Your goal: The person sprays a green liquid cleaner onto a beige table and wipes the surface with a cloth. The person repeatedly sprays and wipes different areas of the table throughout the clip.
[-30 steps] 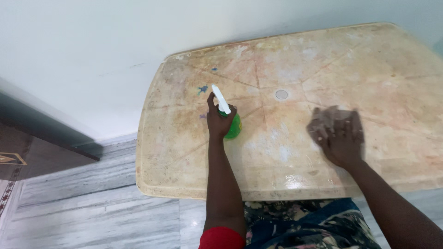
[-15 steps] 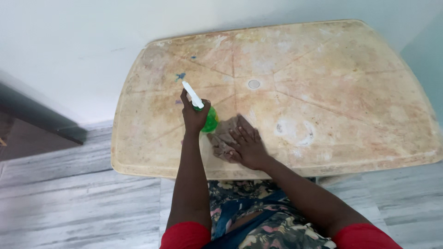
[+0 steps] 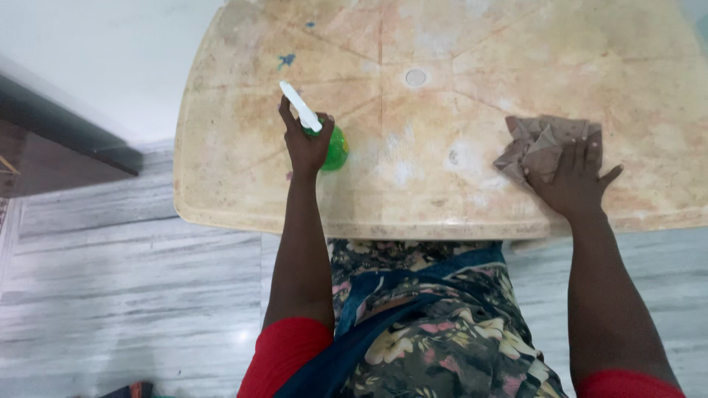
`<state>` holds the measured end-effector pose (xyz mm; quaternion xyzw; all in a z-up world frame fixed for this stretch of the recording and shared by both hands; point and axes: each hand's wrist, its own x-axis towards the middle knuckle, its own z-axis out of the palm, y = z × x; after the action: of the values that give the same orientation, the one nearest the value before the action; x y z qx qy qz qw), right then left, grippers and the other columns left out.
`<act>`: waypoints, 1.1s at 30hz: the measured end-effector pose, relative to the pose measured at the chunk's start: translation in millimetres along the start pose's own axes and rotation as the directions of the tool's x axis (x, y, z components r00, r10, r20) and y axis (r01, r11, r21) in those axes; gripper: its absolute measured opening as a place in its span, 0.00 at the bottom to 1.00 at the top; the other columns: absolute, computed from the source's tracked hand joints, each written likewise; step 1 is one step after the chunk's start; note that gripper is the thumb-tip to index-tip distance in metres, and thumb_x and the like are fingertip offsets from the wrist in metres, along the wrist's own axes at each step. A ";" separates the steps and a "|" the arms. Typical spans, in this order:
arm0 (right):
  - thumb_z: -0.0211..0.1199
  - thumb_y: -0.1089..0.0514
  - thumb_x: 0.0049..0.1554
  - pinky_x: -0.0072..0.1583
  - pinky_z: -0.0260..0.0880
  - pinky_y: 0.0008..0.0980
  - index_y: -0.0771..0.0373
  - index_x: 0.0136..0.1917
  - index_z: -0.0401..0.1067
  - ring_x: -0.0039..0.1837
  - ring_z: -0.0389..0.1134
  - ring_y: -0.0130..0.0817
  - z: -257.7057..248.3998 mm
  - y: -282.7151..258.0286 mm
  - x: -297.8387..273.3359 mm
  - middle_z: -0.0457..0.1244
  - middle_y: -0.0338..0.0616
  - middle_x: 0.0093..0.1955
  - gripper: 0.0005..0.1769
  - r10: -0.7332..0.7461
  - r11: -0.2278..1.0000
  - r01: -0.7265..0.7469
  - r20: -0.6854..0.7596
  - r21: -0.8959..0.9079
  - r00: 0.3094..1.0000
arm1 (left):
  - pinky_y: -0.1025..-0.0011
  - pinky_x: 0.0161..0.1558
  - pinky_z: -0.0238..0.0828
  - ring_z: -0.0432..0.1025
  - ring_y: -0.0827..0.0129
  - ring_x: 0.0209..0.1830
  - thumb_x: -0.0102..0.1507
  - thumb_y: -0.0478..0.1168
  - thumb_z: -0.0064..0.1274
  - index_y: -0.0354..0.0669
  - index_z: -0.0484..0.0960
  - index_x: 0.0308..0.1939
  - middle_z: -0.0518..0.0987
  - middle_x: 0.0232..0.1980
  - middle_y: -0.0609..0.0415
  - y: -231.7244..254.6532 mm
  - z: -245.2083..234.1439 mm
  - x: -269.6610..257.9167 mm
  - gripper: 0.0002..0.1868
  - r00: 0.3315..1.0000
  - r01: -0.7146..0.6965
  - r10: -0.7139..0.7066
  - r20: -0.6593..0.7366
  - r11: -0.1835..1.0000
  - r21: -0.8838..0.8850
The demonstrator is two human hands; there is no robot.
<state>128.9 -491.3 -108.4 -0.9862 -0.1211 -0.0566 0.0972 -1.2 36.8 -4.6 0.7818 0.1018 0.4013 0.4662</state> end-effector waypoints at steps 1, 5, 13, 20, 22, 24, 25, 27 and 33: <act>0.37 0.14 0.55 0.75 0.17 0.87 0.68 0.85 0.41 0.92 0.26 0.57 -1.7 0.9 -1.6 0.32 0.58 0.90 0.66 0.008 1.000 -0.009 0.034 0.009 0.999 | 0.63 0.54 0.77 0.84 0.62 0.45 0.63 0.38 0.67 0.46 0.51 0.77 0.87 0.40 0.53 -1.0 -0.2 -1.6 0.47 1.000 -0.030 0.030 -0.001 0.999 0.035; 0.31 0.12 0.54 0.74 0.10 0.80 0.65 0.85 0.36 0.88 0.21 0.55 -2.8 -38.0 -3.4 0.23 0.57 0.88 0.66 -0.143 0.989 0.145 0.077 -0.020 0.987 | 0.65 0.52 0.79 0.85 0.65 0.44 0.63 0.38 0.65 0.47 0.47 0.78 0.88 0.40 0.55 -2.9 1.0 -1.1 0.49 0.998 0.061 -0.061 0.001 0.998 -0.028; 0.48 0.17 0.53 0.76 0.15 0.65 0.66 0.80 0.45 0.84 0.19 0.62 10.0 -254.3 -67.4 0.33 0.59 0.86 0.62 -0.633 0.774 0.610 0.208 0.169 0.746 | 0.64 0.55 0.80 0.83 0.63 0.50 0.63 0.38 0.67 0.47 0.49 0.79 0.83 0.64 0.48 -18.5 5.3 -3.1 0.48 0.999 0.003 -0.004 -0.038 1.000 -0.001; 0.42 0.28 0.68 0.82 0.21 0.66 0.65 0.83 0.47 0.89 0.29 0.60 6.5 -249.0 -94.5 0.37 0.61 0.87 0.47 -0.598 0.799 0.601 -0.079 0.018 0.798 | 0.61 0.67 0.75 0.79 0.62 0.59 0.68 0.30 0.65 0.38 0.51 0.78 0.69 0.71 0.45 -29.0 -8.7 -8.7 0.43 0.997 -0.059 0.067 0.049 0.987 -0.149; 0.38 0.25 0.64 0.79 0.20 0.64 0.68 0.83 0.42 0.87 0.25 0.60 12.1 -219.4 -82.1 0.31 0.65 0.86 0.52 -0.490 0.871 0.485 0.053 0.080 0.870 | 0.61 0.66 0.74 0.79 0.62 0.58 0.68 0.29 0.64 0.38 0.50 0.80 0.65 0.75 0.45 -23.1 -6.3 -8.9 0.44 0.995 -0.075 0.084 0.048 0.984 -0.162; 0.34 0.21 0.62 0.77 0.19 0.62 0.73 0.82 0.37 0.84 0.21 0.60 16.0 -175.4 -71.5 0.27 0.68 0.85 0.58 -0.409 0.910 0.405 0.032 0.092 0.912 | 0.61 0.64 0.74 0.79 0.62 0.58 0.67 0.29 0.62 0.39 0.49 0.81 0.63 0.77 0.45 -16.7 -3.7 -5.1 0.45 0.997 -0.057 0.066 0.051 0.985 -0.165; 0.31 0.19 0.62 0.77 0.18 0.60 0.76 0.82 0.34 0.83 0.19 0.61 16.0 -147.8 -66.8 0.25 0.69 0.85 0.61 -0.380 0.920 0.384 -0.058 0.078 0.923 | 0.61 0.63 0.74 0.79 0.62 0.57 0.66 0.29 0.62 0.39 0.49 0.81 0.63 0.77 0.45 -13.7 -2.9 -2.8 0.46 0.997 -0.033 0.043 0.058 0.986 -0.163; 0.28 0.20 0.62 0.79 0.18 0.60 0.69 0.83 0.33 0.85 0.18 0.59 10.2 -81.5 -50.8 0.24 0.64 0.86 0.58 -0.001 0.995 0.031 0.281 -0.100 0.960 | 0.61 0.63 0.74 0.79 0.62 0.56 0.65 0.29 0.62 0.39 0.49 0.81 0.64 0.76 0.44 -9.8 -1.7 -0.9 0.46 0.998 -0.004 0.013 0.068 0.991 -0.134; 0.37 0.22 0.61 0.76 0.28 0.73 0.72 0.82 0.44 0.85 0.29 0.65 -16.3 86.9 -45.3 0.36 0.68 0.85 0.58 0.279 0.952 -0.289 -0.099 -0.104 0.955 | 0.61 0.66 0.72 0.79 0.61 0.58 0.66 0.30 0.64 0.37 0.50 0.81 0.69 0.72 0.43 -0.7 -3.1 -8.9 0.46 0.998 -0.033 0.036 0.044 0.996 -0.080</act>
<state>105.5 -587.7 -114.1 -0.9942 0.0298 -0.0899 0.0513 -9.2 34.4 -9.2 0.7734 0.0618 0.3950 0.4919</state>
